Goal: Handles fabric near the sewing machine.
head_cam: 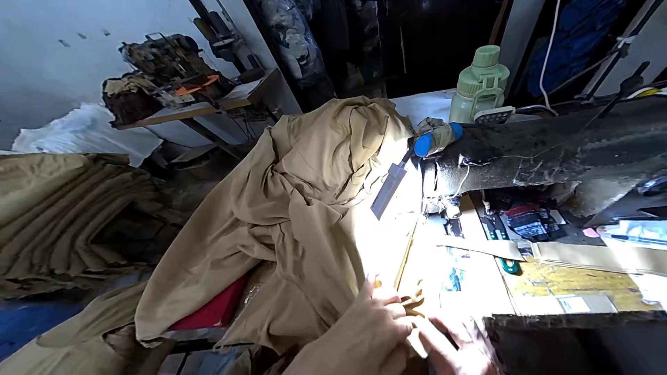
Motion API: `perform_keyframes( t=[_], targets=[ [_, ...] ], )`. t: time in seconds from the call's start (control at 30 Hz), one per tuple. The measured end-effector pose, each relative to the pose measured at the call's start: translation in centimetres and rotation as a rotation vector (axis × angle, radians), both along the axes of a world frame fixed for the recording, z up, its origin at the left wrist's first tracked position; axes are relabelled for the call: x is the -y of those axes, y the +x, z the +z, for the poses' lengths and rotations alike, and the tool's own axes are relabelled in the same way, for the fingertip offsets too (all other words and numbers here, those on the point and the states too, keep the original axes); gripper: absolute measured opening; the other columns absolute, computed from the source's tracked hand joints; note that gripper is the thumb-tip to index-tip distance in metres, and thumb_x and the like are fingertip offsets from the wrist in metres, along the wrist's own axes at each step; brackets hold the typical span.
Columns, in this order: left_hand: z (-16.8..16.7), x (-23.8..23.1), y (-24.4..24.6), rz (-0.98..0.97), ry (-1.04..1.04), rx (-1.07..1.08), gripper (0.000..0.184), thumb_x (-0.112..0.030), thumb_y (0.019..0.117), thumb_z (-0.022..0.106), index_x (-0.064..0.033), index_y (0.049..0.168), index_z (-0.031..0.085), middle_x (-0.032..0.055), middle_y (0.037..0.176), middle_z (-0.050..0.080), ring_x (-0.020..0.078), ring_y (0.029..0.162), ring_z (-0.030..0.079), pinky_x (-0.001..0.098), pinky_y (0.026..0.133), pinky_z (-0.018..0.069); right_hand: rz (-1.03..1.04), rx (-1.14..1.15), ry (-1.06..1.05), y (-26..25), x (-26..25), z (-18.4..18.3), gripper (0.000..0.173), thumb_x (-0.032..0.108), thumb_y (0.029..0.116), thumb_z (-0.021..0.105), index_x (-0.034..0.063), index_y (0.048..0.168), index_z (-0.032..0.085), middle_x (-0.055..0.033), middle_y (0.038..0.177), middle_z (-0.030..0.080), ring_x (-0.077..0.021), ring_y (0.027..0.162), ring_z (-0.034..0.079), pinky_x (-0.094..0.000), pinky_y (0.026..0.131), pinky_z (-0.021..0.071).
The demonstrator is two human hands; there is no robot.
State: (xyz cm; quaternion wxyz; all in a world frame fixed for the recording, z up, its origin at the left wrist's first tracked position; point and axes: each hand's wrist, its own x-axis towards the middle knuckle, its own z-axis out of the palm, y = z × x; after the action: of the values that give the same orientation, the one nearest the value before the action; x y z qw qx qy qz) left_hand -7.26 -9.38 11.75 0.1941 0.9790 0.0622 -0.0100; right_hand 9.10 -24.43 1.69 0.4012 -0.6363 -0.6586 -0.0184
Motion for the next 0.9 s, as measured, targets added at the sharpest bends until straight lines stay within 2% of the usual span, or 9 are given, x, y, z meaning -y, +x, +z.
perform_keyframes(
  t=[0.17,0.23,0.37,0.47,0.53,0.63,0.73,0.83,0.9],
  targets=[
    [-3.4,1.2,-0.2,0.222,0.273,0.129,0.041,-0.036,0.0997,0.038,-0.0139,0.081,0.067,0.0023,0.072,0.065,0.0235,0.081,0.069,0.0652,0.107,0.0348,0.031,-0.012,0.143,-0.7,1.1,0.4,0.014,0.011,0.0981,0.062,0.0135,0.100,0.076,-0.0067,0.094,0.069,-0.0200,0.092,0.058,-0.0329,0.093,0.0398],
    [-4.1,1.1,0.2,0.313,0.381,0.138,0.045,-0.035,0.0993,0.033,-0.0132,0.087,0.070,0.0039,0.080,0.070,0.0267,0.092,0.070,0.0651,0.108,0.0326,0.006,-0.029,0.095,-0.5,1.5,-0.5,0.017,0.010,0.0982,0.061,0.0133,0.104,0.077,-0.0078,0.093,0.070,-0.0204,0.091,0.060,-0.0352,0.092,0.0409],
    [-4.7,0.8,0.6,0.339,0.422,0.145,0.046,-0.033,0.0983,0.034,-0.0122,0.104,0.075,0.0044,0.108,0.075,0.0270,0.109,0.068,0.0632,0.106,0.0358,-0.057,-0.041,0.076,-1.1,1.9,-2.9,0.019,0.009,0.0985,0.059,0.0157,0.101,0.076,-0.0050,0.101,0.074,-0.0189,0.096,0.062,-0.0351,0.095,0.0397],
    [-4.3,0.6,0.3,0.285,0.401,0.133,0.035,-0.027,0.0959,0.042,-0.0125,0.096,0.074,0.0033,0.097,0.073,0.0250,0.100,0.070,0.0663,0.105,0.0368,-0.103,-0.026,0.082,-1.5,1.9,-3.5,0.016,0.014,0.0996,0.060,0.0180,0.101,0.076,-0.0031,0.110,0.072,-0.0185,0.104,0.060,-0.0348,0.097,0.0385],
    [-3.7,0.5,1.3,0.263,0.403,0.186,0.027,-0.022,0.0947,0.049,-0.0142,0.089,0.074,0.0021,0.087,0.072,0.0231,0.091,0.071,0.0572,0.095,0.0463,-0.124,-0.026,0.084,-1.6,1.9,-3.8,0.016,0.014,0.0981,0.062,0.0185,0.100,0.077,-0.0032,0.113,0.075,-0.0195,0.107,0.061,-0.0364,0.097,0.0388],
    [-2.6,0.9,5.0,0.304,0.300,0.228,0.022,-0.011,0.0954,0.056,-0.0102,0.105,0.075,0.0067,0.104,0.074,0.0222,0.091,0.073,0.0396,0.077,0.0587,-0.126,0.023,0.075,-1.7,2.1,-4.1,0.018,0.012,0.0986,0.061,0.0183,0.103,0.077,-0.0048,0.117,0.074,-0.0226,0.107,0.063,-0.0406,0.097,0.0409],
    [-2.5,0.3,10.3,0.393,0.017,0.149,0.034,-0.009,0.1030,0.047,-0.0019,0.129,0.067,0.0158,0.135,0.065,0.0284,0.120,0.066,0.0436,0.100,0.0530,-0.131,0.101,0.031,-1.8,2.2,-3.8,0.026,0.012,0.1014,0.054,0.0195,0.115,0.075,-0.0022,0.121,0.072,-0.0217,0.110,0.061,-0.0419,0.099,0.0393],
    [-5.8,-2.0,14.6,0.401,0.209,0.190,0.034,-0.029,0.1048,0.050,-0.0147,0.128,0.071,0.0070,0.141,0.062,0.0254,0.132,0.056,0.0498,0.109,0.0430,-0.162,0.095,0.033,-1.8,2.0,-3.7,0.024,0.013,0.1007,0.057,0.0200,0.112,0.077,0.0001,0.119,0.074,-0.0197,0.110,0.062,-0.0407,0.098,0.0401],
    [-5.7,-2.9,15.6,0.336,0.275,0.183,0.023,-0.028,0.1002,0.058,-0.0168,0.110,0.075,0.0058,0.129,0.066,0.0266,0.122,0.060,0.0496,0.098,0.0494,-0.172,0.097,0.051,-1.8,1.9,-4.0,0.023,0.013,0.1002,0.056,0.0203,0.110,0.075,0.0009,0.117,0.073,-0.0193,0.109,0.060,-0.0397,0.099,0.0384]
  ],
)
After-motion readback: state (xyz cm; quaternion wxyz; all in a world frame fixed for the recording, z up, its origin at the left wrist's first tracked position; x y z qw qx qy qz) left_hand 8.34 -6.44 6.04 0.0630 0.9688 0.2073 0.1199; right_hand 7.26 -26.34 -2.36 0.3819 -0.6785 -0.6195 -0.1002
